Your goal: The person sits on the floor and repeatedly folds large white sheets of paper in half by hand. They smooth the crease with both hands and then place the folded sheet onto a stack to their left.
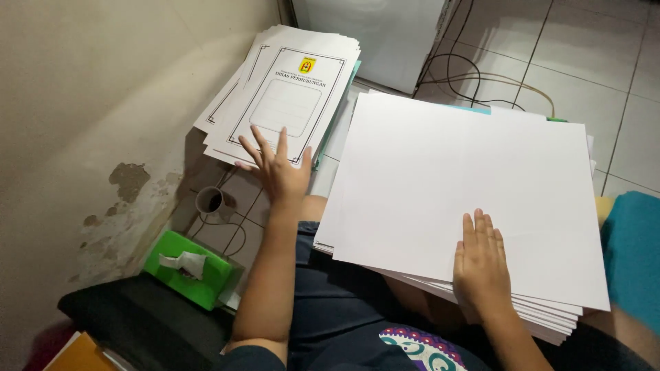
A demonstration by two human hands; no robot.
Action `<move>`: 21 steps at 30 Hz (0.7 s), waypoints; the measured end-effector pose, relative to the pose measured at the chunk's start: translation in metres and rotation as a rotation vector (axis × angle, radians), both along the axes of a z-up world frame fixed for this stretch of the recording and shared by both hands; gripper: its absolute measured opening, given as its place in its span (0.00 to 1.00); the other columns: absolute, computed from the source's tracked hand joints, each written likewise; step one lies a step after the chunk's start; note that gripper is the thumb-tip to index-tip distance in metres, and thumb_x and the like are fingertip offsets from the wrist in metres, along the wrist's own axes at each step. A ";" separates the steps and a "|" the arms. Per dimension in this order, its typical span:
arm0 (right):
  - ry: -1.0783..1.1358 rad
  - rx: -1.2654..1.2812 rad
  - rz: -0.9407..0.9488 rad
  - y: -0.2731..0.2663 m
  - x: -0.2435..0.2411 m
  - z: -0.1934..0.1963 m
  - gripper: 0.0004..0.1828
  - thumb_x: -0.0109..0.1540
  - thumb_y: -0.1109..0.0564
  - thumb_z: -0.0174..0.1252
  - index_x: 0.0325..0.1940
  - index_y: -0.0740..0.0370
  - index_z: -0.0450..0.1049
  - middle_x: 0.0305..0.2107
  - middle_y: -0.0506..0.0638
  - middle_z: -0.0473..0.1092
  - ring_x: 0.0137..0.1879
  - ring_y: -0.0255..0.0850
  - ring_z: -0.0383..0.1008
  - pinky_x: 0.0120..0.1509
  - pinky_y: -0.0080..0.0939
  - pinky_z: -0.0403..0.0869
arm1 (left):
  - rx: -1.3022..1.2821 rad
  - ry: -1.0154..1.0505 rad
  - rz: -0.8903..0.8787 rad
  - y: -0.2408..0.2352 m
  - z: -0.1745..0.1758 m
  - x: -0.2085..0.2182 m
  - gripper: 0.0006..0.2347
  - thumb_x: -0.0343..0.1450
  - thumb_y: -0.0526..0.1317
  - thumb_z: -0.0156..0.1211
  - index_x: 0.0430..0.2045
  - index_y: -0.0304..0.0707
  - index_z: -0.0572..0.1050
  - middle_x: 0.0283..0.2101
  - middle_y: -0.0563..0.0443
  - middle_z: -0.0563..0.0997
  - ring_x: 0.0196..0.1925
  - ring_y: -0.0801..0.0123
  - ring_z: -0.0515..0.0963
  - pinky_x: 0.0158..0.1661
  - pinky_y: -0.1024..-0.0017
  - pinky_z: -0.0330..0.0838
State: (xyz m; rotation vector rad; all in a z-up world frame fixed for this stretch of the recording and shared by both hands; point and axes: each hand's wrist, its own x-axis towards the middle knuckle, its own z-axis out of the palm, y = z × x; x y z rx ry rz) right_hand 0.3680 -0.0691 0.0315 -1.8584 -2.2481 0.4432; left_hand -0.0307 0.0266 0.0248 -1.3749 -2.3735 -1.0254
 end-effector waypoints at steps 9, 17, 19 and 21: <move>0.011 0.028 0.012 -0.001 0.003 0.001 0.33 0.69 0.53 0.32 0.79 0.64 0.46 0.78 0.60 0.42 0.83 0.51 0.38 0.83 0.53 0.38 | 0.213 0.001 -0.031 0.006 -0.052 0.023 0.33 0.72 0.53 0.70 0.72 0.49 0.62 0.77 0.26 0.30 0.79 0.21 0.32 0.68 0.20 0.36; -0.042 0.065 -0.010 -0.002 0.004 0.004 0.29 0.71 0.48 0.37 0.76 0.59 0.58 0.74 0.61 0.54 0.81 0.53 0.49 0.84 0.53 0.45 | 0.025 0.053 -0.079 0.020 -0.054 0.018 0.18 0.78 0.52 0.55 0.55 0.40 0.78 0.71 0.29 0.65 0.75 0.27 0.53 0.65 0.28 0.37; 0.149 0.016 -0.033 0.004 0.023 0.001 0.28 0.70 0.48 0.43 0.74 0.57 0.63 0.73 0.60 0.56 0.80 0.53 0.51 0.84 0.53 0.47 | 0.029 -0.003 -0.221 -0.002 -0.023 0.066 0.17 0.78 0.49 0.54 0.55 0.39 0.77 0.71 0.28 0.63 0.75 0.27 0.52 0.66 0.29 0.37; 0.343 -0.021 -0.042 0.006 0.048 0.002 0.27 0.68 0.47 0.49 0.71 0.56 0.67 0.72 0.58 0.59 0.79 0.53 0.53 0.83 0.53 0.49 | 0.030 -0.058 -0.350 -0.028 0.005 0.117 0.16 0.77 0.45 0.53 0.54 0.38 0.77 0.72 0.27 0.62 0.75 0.26 0.52 0.67 0.29 0.38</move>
